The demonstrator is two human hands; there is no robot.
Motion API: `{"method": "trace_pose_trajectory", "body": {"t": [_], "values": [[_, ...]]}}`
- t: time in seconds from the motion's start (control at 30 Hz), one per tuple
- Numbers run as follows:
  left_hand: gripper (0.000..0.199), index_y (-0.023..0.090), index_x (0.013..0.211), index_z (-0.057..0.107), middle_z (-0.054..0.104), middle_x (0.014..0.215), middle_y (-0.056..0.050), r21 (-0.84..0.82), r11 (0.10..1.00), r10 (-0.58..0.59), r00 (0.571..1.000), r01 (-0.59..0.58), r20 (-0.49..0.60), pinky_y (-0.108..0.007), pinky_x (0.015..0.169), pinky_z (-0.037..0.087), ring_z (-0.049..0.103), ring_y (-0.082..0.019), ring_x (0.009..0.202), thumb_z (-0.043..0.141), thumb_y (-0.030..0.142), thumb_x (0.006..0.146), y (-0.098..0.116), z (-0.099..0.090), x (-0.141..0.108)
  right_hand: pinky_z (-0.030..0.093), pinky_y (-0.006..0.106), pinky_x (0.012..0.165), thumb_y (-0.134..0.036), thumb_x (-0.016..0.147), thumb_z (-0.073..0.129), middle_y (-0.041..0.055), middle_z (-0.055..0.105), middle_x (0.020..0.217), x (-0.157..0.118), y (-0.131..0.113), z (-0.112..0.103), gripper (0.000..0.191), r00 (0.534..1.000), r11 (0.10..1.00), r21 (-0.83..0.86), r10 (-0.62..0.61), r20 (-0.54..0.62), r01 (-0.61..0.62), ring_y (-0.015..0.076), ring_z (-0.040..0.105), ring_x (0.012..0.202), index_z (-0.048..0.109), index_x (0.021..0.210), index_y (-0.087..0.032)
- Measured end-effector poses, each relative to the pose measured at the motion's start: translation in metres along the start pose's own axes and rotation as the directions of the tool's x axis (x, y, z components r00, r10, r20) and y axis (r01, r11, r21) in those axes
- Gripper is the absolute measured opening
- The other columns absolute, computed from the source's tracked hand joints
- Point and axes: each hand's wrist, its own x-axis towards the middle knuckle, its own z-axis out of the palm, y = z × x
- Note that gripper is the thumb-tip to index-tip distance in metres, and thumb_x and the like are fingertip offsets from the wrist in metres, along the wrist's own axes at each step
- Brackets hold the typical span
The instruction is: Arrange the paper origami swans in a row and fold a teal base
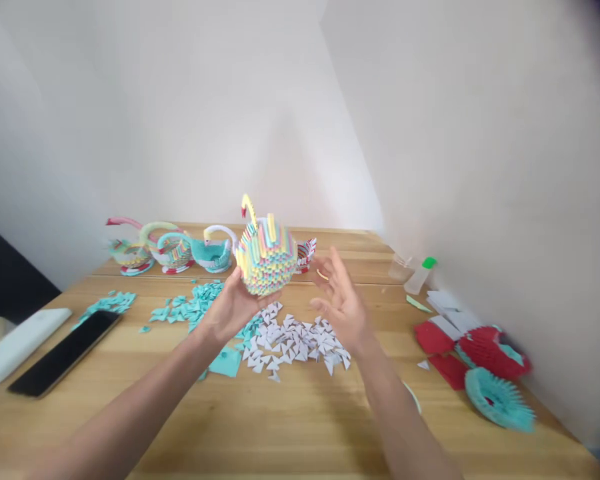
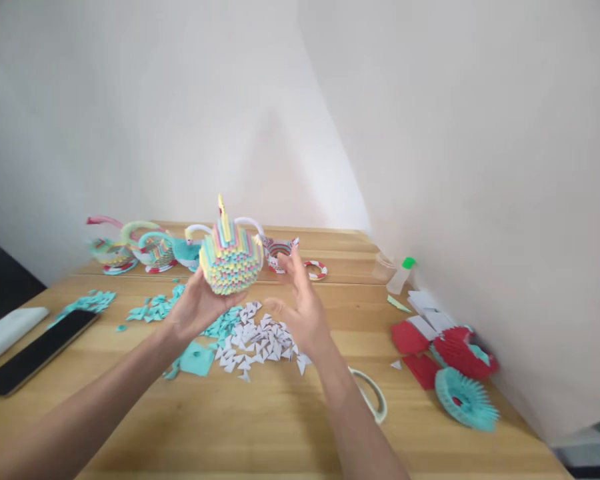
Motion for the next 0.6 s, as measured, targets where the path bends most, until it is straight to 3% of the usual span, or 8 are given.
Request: {"method": "trace_pose_trajectory", "body": {"t": [0.13, 0.3, 0.43, 0.6], "values": [[0.054, 0.03, 0.144, 0.06, 0.07, 0.136, -0.01, -0.093, 0.993, -0.084, 0.995, 0.079, -0.049, -0.047, 0.093, 0.063, 0.069, -0.032, 0.119, 0.065, 0.056, 0.097, 0.009, -0.037, -0.043, 0.038, 0.056, 0.125, -0.066, 0.09, 0.072, 0.0117, 0.032, 0.172, -0.029, -0.001, 0.063, 0.106, 1.0, 0.991, -0.129, -0.026, 0.01, 0.027, 0.0323, 0.03, 0.16, 0.011, 0.17, -0.034], [0.052, 0.03, 0.138, 0.068, 0.072, 0.135, -0.008, -0.197, 0.97, -0.134, 0.989, 0.144, 0.062, -0.051, 0.101, 0.059, 0.067, -0.035, 0.125, 0.064, 0.061, 0.096, 0.003, -0.081, -0.084, 0.044, 0.056, 0.121, -0.05, 0.085, 0.084, 0.0137, 0.032, 0.172, -0.055, -0.008, 0.126, 0.119, 0.993, 0.923, -0.368, -0.12, 0.006, 0.114, 0.0371, 0.036, 0.156, 0.004, 0.171, -0.032], [0.059, 0.03, 0.143, 0.065, 0.069, 0.141, -0.009, -0.245, 0.956, -0.135, 0.982, 0.164, 0.131, -0.058, 0.114, 0.048, 0.057, -0.038, 0.139, 0.062, 0.065, 0.096, -0.005, -0.1, -0.104, 0.05, 0.055, 0.117, -0.042, 0.087, 0.084, 0.015, 0.038, 0.168, -0.068, -0.012, 0.159, 0.114, 0.978, 0.861, -0.481, -0.207, -0.033, 0.166, 0.0384, 0.042, 0.153, 0.007, 0.171, -0.031], [0.071, 0.027, 0.155, 0.052, 0.065, 0.146, -0.013, -0.306, 0.937, -0.113, 0.975, 0.169, 0.191, -0.065, 0.122, 0.036, 0.047, -0.041, 0.148, 0.063, 0.063, 0.095, -0.004, -0.114, -0.112, 0.051, 0.057, 0.116, -0.038, 0.091, 0.079, 0.0152, 0.042, 0.165, -0.072, -0.01, 0.181, 0.104, 0.957, 0.818, -0.523, -0.29, -0.02, 0.238, 0.0369, 0.046, 0.151, 0.012, 0.17, -0.033]]}}
